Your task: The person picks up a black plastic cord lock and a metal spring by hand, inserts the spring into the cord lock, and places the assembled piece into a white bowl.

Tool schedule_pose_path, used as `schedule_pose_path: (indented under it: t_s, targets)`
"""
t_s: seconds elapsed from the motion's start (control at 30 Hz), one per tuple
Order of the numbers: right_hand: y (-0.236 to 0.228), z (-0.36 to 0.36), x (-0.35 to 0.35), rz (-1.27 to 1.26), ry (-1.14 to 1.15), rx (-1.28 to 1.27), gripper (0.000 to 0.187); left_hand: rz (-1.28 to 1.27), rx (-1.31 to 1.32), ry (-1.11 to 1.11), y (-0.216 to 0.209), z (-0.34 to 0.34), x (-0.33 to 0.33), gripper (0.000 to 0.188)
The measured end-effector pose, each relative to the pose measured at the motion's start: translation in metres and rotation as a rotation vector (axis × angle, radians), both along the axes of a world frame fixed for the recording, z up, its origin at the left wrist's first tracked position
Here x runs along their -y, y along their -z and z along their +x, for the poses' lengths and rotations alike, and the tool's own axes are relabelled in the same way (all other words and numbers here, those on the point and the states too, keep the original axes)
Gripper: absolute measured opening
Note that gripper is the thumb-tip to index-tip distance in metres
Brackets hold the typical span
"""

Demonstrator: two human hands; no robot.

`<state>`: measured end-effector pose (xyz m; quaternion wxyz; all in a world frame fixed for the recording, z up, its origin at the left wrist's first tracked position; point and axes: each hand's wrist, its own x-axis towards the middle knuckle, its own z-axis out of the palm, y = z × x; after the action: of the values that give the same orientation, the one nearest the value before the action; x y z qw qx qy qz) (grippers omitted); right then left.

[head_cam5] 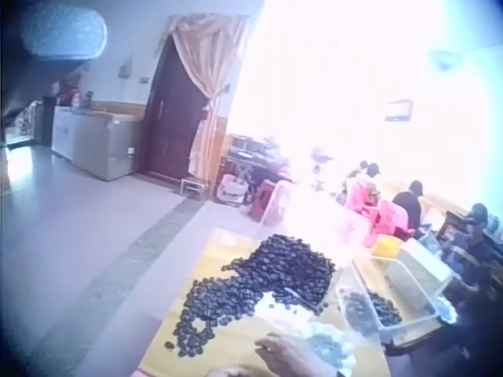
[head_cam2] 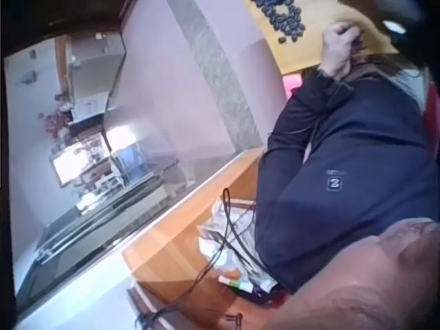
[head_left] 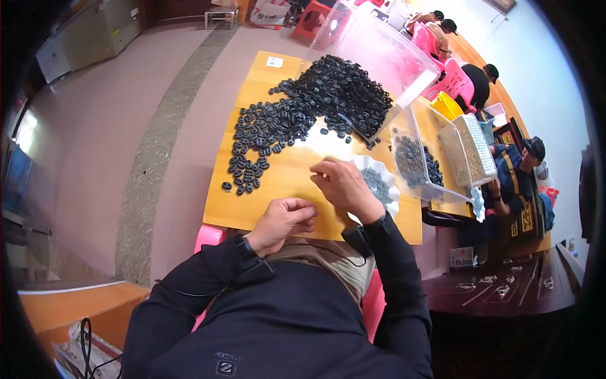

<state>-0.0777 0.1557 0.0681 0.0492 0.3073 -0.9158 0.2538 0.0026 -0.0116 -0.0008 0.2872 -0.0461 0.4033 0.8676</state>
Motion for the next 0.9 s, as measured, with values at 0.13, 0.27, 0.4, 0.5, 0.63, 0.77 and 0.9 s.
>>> schedule_pose_path:
  t_s: [0.13, 0.27, 0.4, 0.5, 0.63, 0.77, 0.9]
  targets:
    - [0.01, -0.033, 0.032, 0.149, -0.016, 0.049, 0.028, 0.023, -0.012, -0.017, 0.003, -0.001, -0.002, 0.016]
    - [0.02, -0.051, 0.053, 0.248, -0.025, 0.014, 0.038, 0.006, 0.0, -0.05, 0.0, 0.0, -0.001, 0.016]
    - [0.027, -0.058, 0.061, 0.3, -0.003, 0.02, 0.035, 0.048, 0.006, -0.062, 0.005, -0.001, 0.0, 0.015]
    - [0.028, -0.06, 0.06, 0.319, 0.002, 0.022, 0.031, 0.052, 0.008, -0.065, 0.003, -0.001, -0.002, 0.015]
    - [0.03, -0.06, 0.057, 0.275, -0.065, -0.018, 0.023, 0.048, 0.007, -0.081, 0.004, -0.001, -0.002, 0.015]
    - [0.032, -0.056, 0.054, 0.25, -0.067, 0.013, 0.021, 0.049, 0.021, -0.084, 0.005, -0.001, -0.003, 0.017]
    - [0.037, -0.056, 0.053, 0.214, -0.041, 0.025, 0.022, 0.045, 0.016, -0.103, 0.004, -0.001, -0.003, 0.018]
